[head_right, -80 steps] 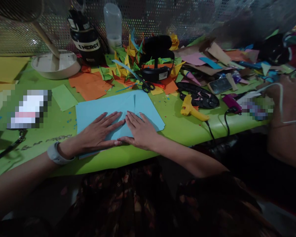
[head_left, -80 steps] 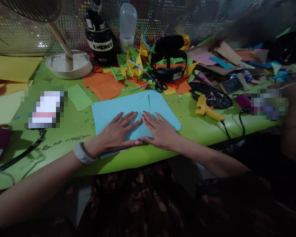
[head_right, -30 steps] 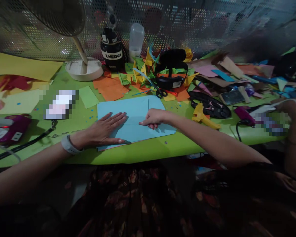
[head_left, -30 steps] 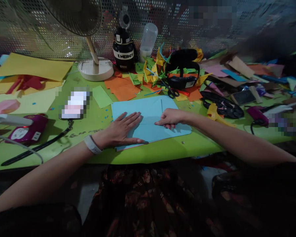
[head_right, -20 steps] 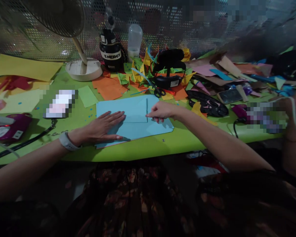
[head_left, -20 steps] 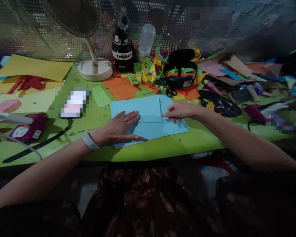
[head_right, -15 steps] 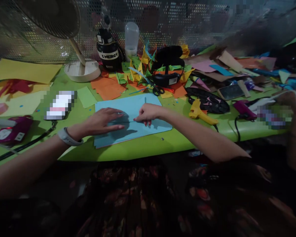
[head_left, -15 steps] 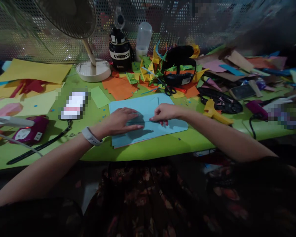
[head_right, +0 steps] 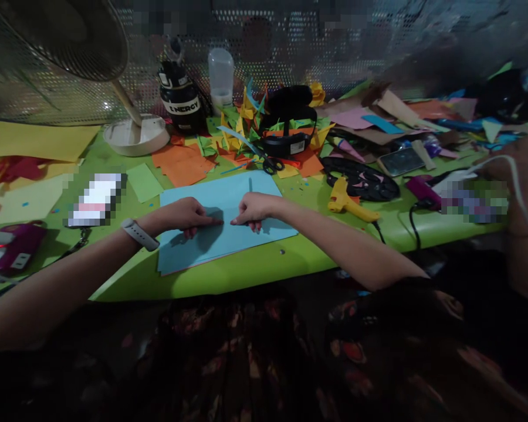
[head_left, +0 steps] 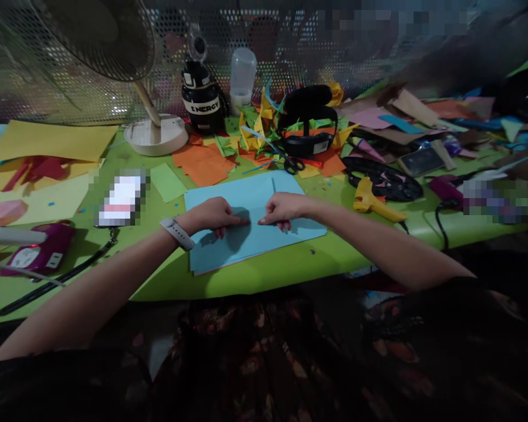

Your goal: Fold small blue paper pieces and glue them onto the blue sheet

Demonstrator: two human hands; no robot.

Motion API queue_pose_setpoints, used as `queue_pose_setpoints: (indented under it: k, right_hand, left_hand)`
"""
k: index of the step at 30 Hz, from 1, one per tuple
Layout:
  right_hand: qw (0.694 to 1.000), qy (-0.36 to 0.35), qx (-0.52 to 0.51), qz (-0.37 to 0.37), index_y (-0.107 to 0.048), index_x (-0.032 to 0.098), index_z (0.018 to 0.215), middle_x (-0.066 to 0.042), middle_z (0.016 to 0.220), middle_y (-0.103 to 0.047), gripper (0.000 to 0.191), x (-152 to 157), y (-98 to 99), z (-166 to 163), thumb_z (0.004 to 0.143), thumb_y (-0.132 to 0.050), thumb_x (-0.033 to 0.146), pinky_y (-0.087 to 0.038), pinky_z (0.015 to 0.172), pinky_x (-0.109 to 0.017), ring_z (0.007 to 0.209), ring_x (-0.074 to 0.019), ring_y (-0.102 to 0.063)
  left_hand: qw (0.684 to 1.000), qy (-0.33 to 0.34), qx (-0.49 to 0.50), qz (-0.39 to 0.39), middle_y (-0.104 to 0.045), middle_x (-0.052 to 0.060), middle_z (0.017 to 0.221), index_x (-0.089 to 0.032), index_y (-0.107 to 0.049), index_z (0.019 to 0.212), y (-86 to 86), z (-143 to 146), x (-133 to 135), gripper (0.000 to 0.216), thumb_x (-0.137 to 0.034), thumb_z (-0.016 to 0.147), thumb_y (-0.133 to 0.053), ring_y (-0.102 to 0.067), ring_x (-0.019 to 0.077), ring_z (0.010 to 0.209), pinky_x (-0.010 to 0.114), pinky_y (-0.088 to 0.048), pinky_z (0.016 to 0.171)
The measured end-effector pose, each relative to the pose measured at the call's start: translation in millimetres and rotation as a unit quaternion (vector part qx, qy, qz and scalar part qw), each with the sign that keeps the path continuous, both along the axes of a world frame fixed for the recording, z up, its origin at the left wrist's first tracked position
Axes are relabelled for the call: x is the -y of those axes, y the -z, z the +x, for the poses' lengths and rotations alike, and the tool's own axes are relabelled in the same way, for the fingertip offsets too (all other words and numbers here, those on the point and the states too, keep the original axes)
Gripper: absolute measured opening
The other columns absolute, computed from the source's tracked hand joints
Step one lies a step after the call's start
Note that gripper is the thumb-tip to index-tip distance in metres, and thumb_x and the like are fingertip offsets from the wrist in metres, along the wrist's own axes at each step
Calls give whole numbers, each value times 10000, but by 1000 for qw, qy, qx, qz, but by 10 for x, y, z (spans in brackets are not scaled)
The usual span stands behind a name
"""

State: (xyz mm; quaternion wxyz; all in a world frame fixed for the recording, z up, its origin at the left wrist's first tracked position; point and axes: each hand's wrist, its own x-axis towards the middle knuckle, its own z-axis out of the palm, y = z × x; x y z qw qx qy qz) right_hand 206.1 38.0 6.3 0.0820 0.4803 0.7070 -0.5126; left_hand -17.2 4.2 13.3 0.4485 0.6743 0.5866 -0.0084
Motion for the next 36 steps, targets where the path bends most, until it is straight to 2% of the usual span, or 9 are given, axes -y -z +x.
queue_pose_setpoints:
  k: [4,10,15,20,25,28,30,33,36]
  right_hand:
    - [1000,4,2,6,-529,178,641,15,507,-611,337,27,-15,0,856,-710,362,-485,485,-229,446,-95,-576]
    - [1000,-4,-9,20,-521,183,643,18,485,-591,349,9,29,22,841,-718,391,-496,495,-229,462,-103,-588]
    - [999,-5,-15,43,-521,179,636,19,487,-592,341,35,26,30,857,-701,366,-484,477,-221,428,-89,-561]
    - [998,-11,7,68,-502,188,626,19,484,-592,351,86,4,13,857,-690,373,-476,496,-233,435,-100,-571]
    - [975,-27,19,217,-576,185,668,3,563,-636,316,139,-109,46,809,-707,436,-421,553,-246,513,-117,-602]
    - [948,4,61,313,-614,193,752,-31,676,-675,335,164,-190,101,826,-669,515,-371,584,-271,621,-151,-611]
    - [932,27,102,346,-617,199,820,-59,765,-691,362,181,-203,126,840,-637,560,-346,595,-287,692,-183,-608]
    - [924,49,141,352,-603,207,944,-82,883,-698,373,209,-151,120,847,-626,566,-330,609,-293,777,-215,-603]
    - [925,51,137,352,-589,210,1004,-81,905,-694,362,232,-71,98,855,-630,537,-327,616,-289,810,-221,-601]
  left_hand:
    - [999,-18,-29,-15,-587,38,444,-193,-538,470,-60,-139,38,514,-628,650,-745,-537,151,410,276,-408,464]
    - [997,-40,-56,-24,-581,42,440,-196,-544,441,-66,-444,111,515,-617,658,-744,-535,153,415,277,-410,462]
    - [996,-49,-72,-9,-575,44,432,-199,-556,437,-126,-626,184,532,-644,685,-710,-518,144,408,271,-391,448]
    - [986,-129,-21,106,-653,49,539,-198,-584,551,-297,-759,224,447,-602,714,-689,-591,161,462,278,-471,487]
    - [939,-185,76,279,-743,45,761,-197,-623,768,-385,-837,253,311,-507,801,-621,-681,164,627,245,-517,570]
    - [926,-194,107,305,-759,57,850,-188,-619,863,-374,-766,290,257,-440,850,-570,-714,183,726,264,-542,640]
    - [928,-179,117,304,-759,76,885,-169,-625,940,-334,-667,302,250,-392,870,-537,-722,198,775,297,-555,699]
    - [925,-111,116,345,-749,112,985,-143,-643,1045,-219,-478,291,314,-385,893,-514,-714,216,902,345,-556,821]
    - [921,-15,37,387,-661,125,1283,-169,-603,1248,-61,-290,284,459,-462,897,-561,-636,249,1152,391,-487,1010]
